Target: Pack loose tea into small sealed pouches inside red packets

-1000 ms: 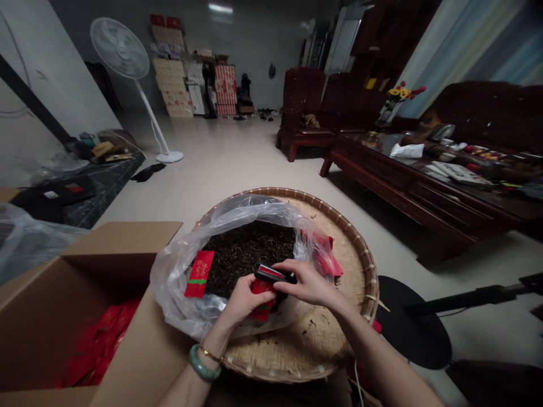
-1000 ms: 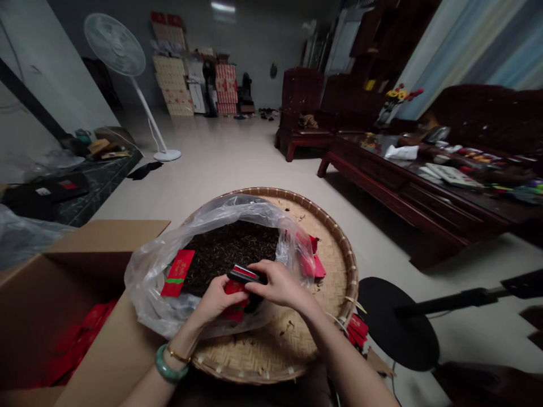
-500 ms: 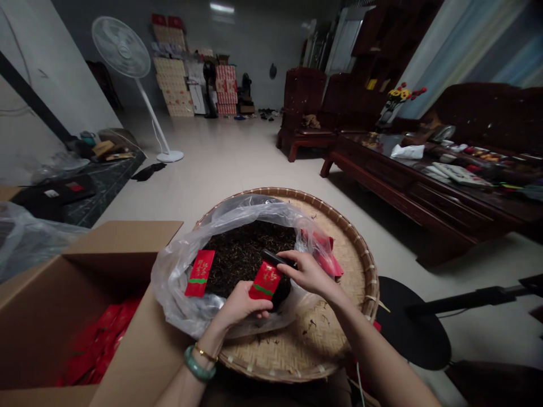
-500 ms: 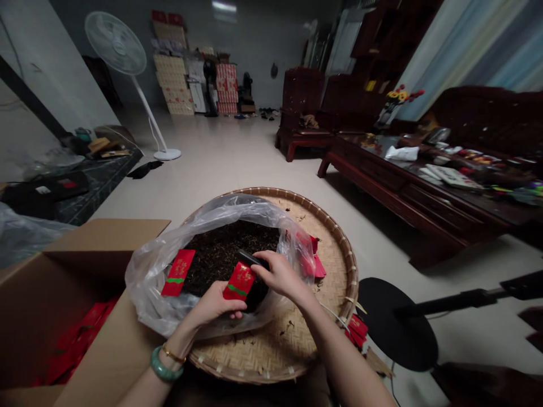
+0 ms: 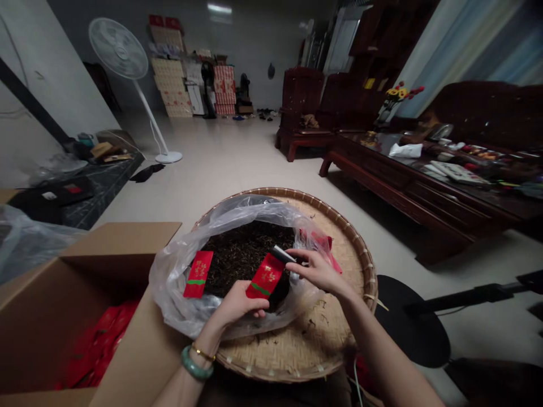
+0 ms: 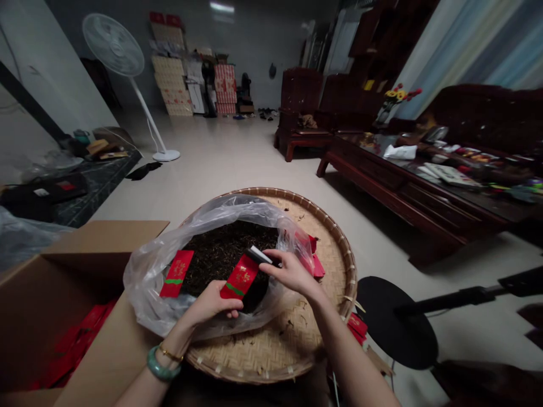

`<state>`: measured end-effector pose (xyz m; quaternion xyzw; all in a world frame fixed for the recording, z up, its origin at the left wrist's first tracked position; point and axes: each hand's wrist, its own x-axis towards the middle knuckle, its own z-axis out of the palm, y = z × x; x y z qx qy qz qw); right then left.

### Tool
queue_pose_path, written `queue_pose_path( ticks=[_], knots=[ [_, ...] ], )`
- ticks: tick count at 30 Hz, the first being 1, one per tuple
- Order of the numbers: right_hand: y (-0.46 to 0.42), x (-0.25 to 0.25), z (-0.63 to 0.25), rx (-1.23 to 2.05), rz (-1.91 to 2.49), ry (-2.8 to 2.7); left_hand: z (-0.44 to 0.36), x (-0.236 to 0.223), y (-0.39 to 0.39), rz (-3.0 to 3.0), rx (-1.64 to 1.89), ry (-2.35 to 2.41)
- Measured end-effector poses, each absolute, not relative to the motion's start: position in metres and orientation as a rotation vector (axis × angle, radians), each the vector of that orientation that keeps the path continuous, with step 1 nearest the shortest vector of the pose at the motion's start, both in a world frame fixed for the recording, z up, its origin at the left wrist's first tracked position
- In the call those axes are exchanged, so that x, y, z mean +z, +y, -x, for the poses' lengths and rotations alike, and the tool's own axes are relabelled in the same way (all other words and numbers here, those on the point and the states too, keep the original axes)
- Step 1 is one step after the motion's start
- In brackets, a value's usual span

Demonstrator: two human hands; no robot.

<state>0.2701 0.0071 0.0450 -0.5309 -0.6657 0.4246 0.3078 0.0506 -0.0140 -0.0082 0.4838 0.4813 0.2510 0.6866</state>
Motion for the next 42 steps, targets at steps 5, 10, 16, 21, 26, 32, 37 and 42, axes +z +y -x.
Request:
queue_pose_path(
  ticks=[5,10,16,21,26,32,37,42],
  knots=[
    [0.005,0.041,-0.256,0.974,1.399,-1.84,-0.053,-0.003,-0.012,-1.089,0.55,1.062],
    [0.01,0.04,-0.264,1.036,1.377,-1.724,-0.05,-0.002,-0.011,-1.085,0.567,1.096],
    [0.013,0.011,-0.291,0.762,1.528,-1.78,-0.048,-0.008,-0.011,-1.063,0.675,1.097],
    [0.003,-0.02,-0.305,0.352,1.707,-1.987,-0.045,-0.007,-0.01,-1.045,0.724,1.104],
    [0.001,-0.005,-0.286,0.336,1.6,-1.94,-0.048,-0.009,-0.011,-1.069,0.689,1.096],
    [0.014,0.029,-0.235,0.555,1.274,-1.922,-0.054,-0.003,-0.016,-1.144,0.597,1.077],
    [0.019,0.028,-0.22,0.568,1.242,-1.919,-0.051,0.002,-0.018,-1.149,0.566,1.082],
    [0.021,0.021,-0.234,0.876,1.296,-1.613,-0.051,-0.006,-0.017,-1.109,0.578,1.068]
  ],
)
